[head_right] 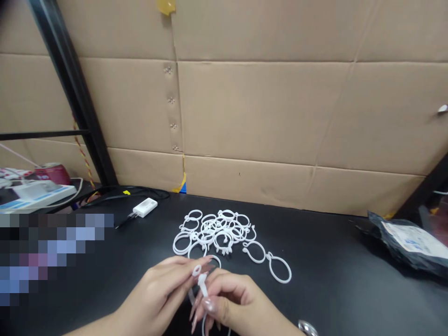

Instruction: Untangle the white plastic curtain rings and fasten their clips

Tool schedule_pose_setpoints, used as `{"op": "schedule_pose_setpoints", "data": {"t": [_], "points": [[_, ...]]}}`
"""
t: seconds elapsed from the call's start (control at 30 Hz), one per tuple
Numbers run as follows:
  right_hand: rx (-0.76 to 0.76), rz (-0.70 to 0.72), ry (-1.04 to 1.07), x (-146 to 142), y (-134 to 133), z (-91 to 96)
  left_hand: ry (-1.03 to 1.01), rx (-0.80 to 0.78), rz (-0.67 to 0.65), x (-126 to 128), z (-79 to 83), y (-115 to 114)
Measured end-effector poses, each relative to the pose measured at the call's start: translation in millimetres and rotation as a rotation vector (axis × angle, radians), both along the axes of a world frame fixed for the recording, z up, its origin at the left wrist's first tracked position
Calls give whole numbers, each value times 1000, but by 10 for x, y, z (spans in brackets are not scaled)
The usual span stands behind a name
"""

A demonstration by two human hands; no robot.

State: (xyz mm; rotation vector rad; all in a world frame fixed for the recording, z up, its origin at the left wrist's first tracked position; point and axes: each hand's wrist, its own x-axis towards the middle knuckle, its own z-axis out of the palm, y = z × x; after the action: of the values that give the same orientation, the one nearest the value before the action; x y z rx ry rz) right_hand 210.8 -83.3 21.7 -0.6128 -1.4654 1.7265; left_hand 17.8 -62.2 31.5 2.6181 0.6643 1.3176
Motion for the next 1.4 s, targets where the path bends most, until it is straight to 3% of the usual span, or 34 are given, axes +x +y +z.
{"op": "schedule_pose_setpoints", "data": {"t": [0.2,0.43,0.73,0.93,1.4], "points": [[-199,-63,134,-149,-70,-85,1,92,23,16,-32,5],[-371,-214,172,-244,-57,-48,76,106,52,26,-154,9],[-362,-237,228,-249,-73,-56,27,-45,95,66,-143,-20],[-298,-159,218,-281,-56,-117,12,78,137,62,-167,-46],[-245,-301,27,-291,-90,8,40,181,147,113,-176,-70]]}}
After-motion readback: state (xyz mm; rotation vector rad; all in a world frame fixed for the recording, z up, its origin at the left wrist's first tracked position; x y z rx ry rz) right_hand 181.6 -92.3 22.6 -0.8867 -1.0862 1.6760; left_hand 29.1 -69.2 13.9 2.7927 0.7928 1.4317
